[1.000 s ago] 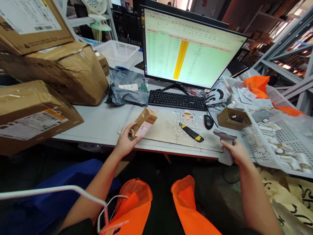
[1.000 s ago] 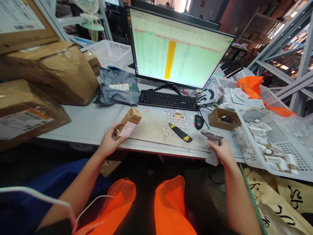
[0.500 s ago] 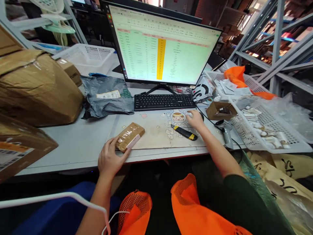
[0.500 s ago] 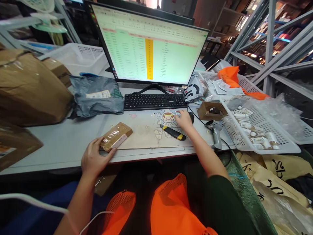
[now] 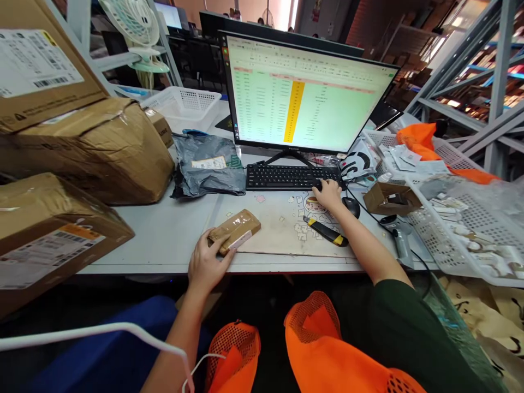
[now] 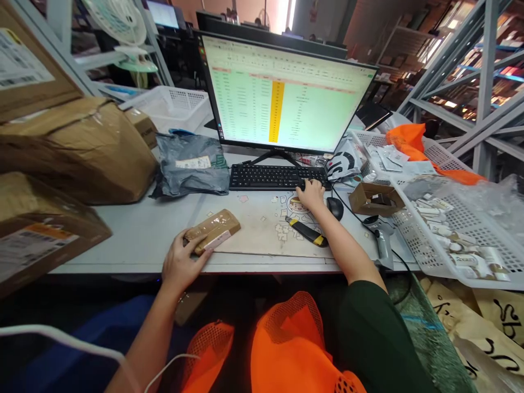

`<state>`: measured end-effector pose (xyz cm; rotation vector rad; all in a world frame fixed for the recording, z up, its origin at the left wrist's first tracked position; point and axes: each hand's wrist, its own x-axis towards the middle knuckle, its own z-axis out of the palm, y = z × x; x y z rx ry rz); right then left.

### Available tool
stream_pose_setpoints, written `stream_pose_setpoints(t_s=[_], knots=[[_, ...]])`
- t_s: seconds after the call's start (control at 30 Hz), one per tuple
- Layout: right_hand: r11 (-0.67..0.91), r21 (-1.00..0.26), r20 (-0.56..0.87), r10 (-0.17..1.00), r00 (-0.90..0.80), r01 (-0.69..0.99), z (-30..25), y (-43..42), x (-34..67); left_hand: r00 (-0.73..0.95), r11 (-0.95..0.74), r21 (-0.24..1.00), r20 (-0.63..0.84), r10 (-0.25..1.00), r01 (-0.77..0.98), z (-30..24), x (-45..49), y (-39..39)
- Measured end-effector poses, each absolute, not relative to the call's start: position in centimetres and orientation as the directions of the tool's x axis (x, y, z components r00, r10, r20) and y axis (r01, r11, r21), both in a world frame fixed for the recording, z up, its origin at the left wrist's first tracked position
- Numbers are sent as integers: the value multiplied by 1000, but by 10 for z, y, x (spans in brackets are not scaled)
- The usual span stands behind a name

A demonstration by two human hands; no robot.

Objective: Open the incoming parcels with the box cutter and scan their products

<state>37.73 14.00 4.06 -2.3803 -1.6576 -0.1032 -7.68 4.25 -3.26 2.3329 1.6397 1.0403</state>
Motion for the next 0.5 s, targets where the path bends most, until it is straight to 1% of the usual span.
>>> stream_pose_setpoints(t_s=[0.1, 0.13, 0.2, 0.27, 0.3, 0.37, 0.43, 0.5], knots=[[-189, -198, 94, 973, 211, 962, 35, 92, 374, 253, -492, 527, 461, 850, 693, -32, -86, 52], [-146, -203, 67, 984, 162, 968, 32, 71, 373, 237, -486, 547, 464, 854, 682, -30, -88, 56], [-90, -189, 55, 993, 102, 978, 23, 30, 371, 136, -421, 560, 478, 868, 713, -23, -85, 61], [-51, -179, 88, 994, 68, 983, 12, -3, 371, 30, -343, 544, 502, 864, 765, -15, -74, 63], [-33, -183, 116, 992, 55, 983, 7, -16, 371, 19, -330, 530, 508, 861, 781, -11, -66, 62], [-8, -204, 193, 980, 49, 979, -3, -31, 370, 75, -341, 496, 480, 874, 798, -6, -47, 56], [20, -237, 285, 957, 50, 971, -10, -37, 366, 153, -347, 460, 408, 900, 817, -5, -30, 49], [78, -293, 342, 939, 29, 953, -11, -40, 357, 165, -323, 437, 362, 917, 839, -8, -22, 45]])
